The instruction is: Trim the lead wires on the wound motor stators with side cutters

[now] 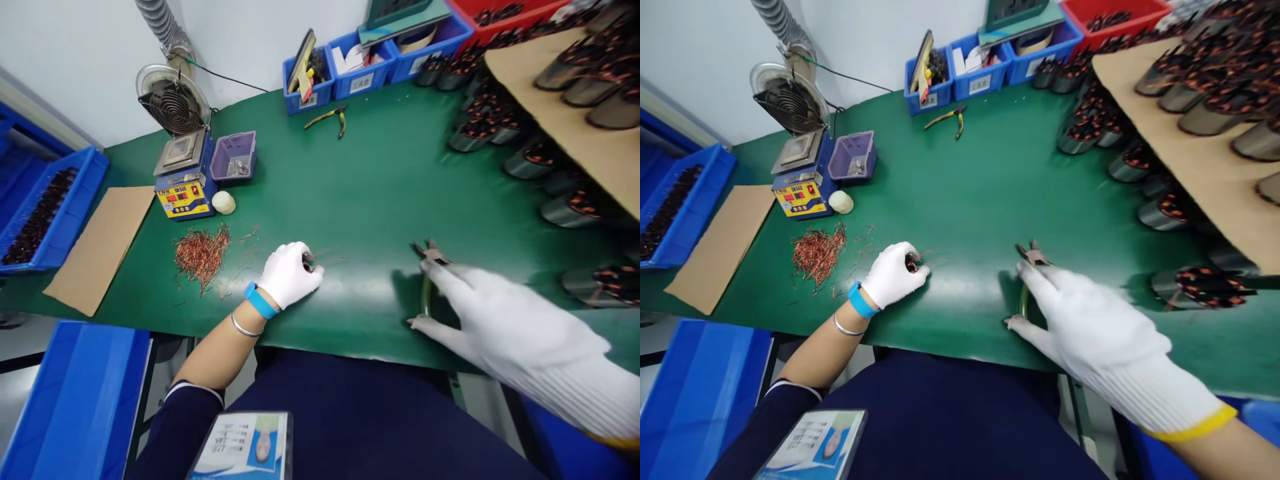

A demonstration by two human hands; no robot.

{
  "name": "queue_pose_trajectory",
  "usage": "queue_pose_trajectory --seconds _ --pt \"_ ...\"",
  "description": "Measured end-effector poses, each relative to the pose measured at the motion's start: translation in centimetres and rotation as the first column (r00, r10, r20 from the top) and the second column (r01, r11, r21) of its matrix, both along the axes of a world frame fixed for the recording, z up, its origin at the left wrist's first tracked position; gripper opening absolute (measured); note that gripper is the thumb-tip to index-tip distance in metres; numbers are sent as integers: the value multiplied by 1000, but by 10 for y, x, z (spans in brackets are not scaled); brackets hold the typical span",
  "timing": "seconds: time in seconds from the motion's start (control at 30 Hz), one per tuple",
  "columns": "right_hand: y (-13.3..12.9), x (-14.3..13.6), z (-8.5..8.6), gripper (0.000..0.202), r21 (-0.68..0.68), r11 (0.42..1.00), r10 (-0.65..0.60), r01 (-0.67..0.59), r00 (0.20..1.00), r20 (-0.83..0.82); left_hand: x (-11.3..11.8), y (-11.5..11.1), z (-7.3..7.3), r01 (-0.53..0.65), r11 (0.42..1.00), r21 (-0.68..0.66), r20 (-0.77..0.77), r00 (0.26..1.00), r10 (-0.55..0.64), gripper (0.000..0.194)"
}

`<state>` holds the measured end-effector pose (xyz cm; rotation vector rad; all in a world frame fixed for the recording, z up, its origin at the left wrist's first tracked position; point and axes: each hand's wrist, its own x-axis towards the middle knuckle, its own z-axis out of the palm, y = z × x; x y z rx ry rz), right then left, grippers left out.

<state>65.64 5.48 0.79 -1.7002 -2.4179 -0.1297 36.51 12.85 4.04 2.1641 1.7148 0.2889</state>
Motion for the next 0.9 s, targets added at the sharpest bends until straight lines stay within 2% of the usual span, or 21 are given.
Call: queue_pose_trajectory --seconds 0.1,0.17,0.23,0.3,0.43,0.53,0.6,0.73,0.9 --pt "5 14 -3 92 -29 995 -93 95 994 64 0 -1 -3 -4 1000 25 -5 1000 5 13" --pt "-2 25 -12 99 -98 984 -140 146 988 67 0 -1 -4 -3 999 32 -16 1000 3 12" --pt "-10 28 -19 99 -154 977 -139 144 989 43 1 -1 -5 8 999 33 -23 1000 -7 11" --pt "-13 19 -20 99 -158 977 -140 145 989 41 1 -1 -4 14 999 37 -26 1000 -13 11" --pt "0 -16 -12 103 -60 979 -194 196 980 36 1 -1 -4 5 999 43 -32 999 -3 10" --pt "13 -25 -9 94 -17 998 -56 55 998 -37 0 -1 -5 8 999 51 -29 1000 -7 11" --pt "16 -20 -11 97 -13 1000 5 -5 999 -41 -1 -1 -5 6 999 54 -22 1000 -5 11" --pt "2 3 -20 109 -66 992 -110 110 994 4 -1 -1 -5 1 999 49 -13 1000 -1 12" --pt "-16 24 -28 89 -104 993 -58 55 998 -22 0 -2 -5 8 999 38 -11 1000 -8 12"
